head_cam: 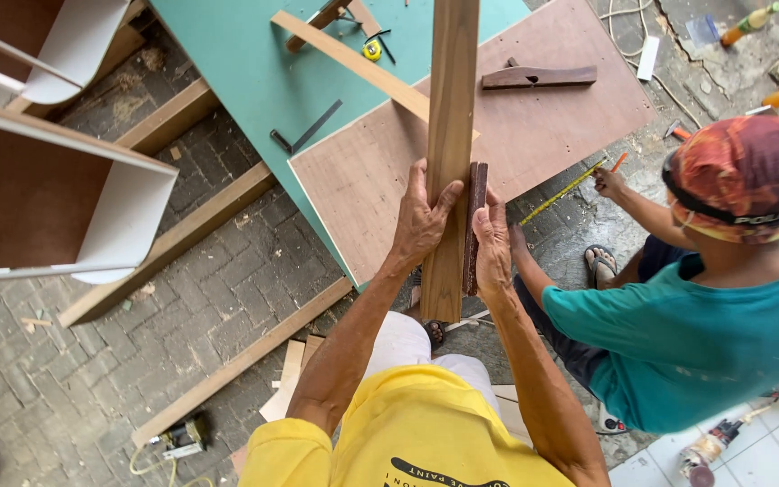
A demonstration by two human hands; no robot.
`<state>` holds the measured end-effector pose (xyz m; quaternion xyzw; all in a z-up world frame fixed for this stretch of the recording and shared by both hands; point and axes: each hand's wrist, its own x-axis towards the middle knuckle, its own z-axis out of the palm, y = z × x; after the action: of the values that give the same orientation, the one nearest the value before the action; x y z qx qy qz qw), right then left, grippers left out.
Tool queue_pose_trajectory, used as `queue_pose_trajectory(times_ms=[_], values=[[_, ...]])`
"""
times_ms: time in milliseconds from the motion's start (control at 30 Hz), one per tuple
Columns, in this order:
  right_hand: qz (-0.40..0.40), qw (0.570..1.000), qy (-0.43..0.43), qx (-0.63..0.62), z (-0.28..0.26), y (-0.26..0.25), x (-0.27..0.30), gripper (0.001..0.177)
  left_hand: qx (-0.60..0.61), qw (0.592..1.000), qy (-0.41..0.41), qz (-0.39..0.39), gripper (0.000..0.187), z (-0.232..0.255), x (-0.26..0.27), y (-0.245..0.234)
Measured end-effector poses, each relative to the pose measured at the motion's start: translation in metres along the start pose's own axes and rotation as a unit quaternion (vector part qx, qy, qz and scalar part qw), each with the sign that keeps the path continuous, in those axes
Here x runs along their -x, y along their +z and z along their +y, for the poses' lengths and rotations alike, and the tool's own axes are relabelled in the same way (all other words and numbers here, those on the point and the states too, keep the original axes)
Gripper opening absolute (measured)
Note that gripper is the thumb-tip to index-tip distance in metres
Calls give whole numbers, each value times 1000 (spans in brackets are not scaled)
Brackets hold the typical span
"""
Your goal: Sanding the edges of thin wood strips manually using a sanding block in a workshop.
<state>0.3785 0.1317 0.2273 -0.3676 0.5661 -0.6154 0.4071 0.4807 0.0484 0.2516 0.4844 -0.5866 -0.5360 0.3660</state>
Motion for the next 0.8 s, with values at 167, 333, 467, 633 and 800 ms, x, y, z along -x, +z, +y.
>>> queue_pose_trajectory(times_ms=[167,333,467,633,800], values=[[3,999,-45,4,2,9,84,50,-40,998,28,27,67,46,13,-18],[2,987,-134,-87,15,1,90,52,35,999,26,-17,71,84,49,-36],[61,991,-100,70,-70,31,60,56,17,998,8,-63,72,95,71,-50],[53,995,-82,29,-71,79,116,53,7,998,54,-35,71,104,37,-90],[46,991,-122,39,-138,108,26,58,28,995,39,-88,71,111,67,-100]])
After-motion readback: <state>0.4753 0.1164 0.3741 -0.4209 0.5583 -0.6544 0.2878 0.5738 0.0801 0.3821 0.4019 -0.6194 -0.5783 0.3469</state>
